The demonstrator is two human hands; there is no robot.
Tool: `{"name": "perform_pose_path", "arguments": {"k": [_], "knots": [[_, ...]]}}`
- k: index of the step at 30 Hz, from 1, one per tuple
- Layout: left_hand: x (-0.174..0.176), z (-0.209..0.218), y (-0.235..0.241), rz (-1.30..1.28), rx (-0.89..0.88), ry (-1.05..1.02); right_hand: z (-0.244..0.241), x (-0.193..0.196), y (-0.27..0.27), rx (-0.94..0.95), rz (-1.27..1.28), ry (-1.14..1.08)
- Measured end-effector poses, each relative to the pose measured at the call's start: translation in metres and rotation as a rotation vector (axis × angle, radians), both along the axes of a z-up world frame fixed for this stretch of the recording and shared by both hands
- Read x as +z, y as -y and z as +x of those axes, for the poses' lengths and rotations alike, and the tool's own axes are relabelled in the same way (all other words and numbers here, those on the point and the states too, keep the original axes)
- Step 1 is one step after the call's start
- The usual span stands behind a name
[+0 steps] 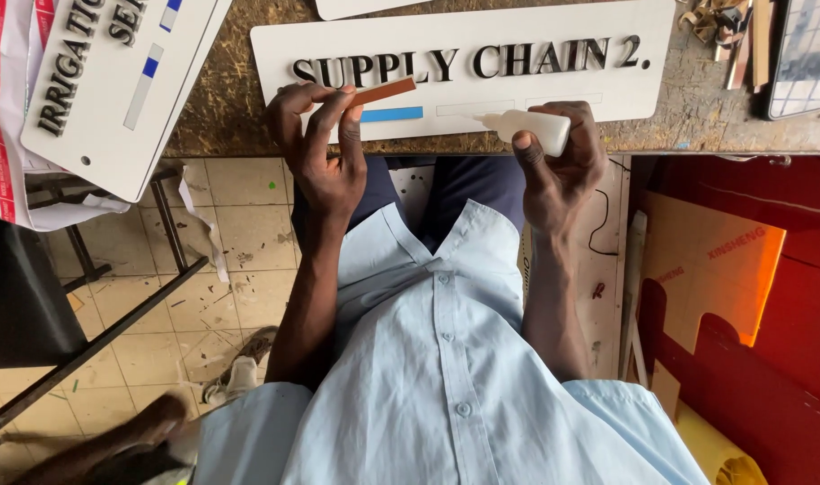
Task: Applying glue to small decorative plastic strips and adhering them to signboards for assembly.
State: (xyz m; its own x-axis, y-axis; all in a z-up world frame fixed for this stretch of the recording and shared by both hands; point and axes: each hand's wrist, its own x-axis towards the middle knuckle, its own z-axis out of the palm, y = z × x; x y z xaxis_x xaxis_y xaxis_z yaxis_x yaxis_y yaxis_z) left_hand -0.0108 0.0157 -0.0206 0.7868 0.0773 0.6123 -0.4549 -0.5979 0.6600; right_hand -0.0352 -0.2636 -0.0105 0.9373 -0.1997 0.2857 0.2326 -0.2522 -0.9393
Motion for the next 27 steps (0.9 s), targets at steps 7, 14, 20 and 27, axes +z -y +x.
{"name": "perform_pose_path", "arguments": {"k": [7, 14, 20, 27], "knots": [[-0.003, 0.0, 0.001, 0.008, 0.021, -0.001, 0.0, -0.001, -0.001, 0.011, -0.1, 0.009], [0.001, -0.001, 0.005, -0.033, 0.0, -0.038, 0.0, 0.01, -0.006, 0.017, -0.102, -0.018], [0.003, -0.003, 0.006, -0.049, -0.022, -0.063, -0.001, 0.015, -0.009, -0.004, -0.097, -0.007], [0.007, -0.004, 0.01, -0.047, -0.045, -0.08, 0.001, 0.01, -0.009, 0.024, -0.083, 0.007]]}}
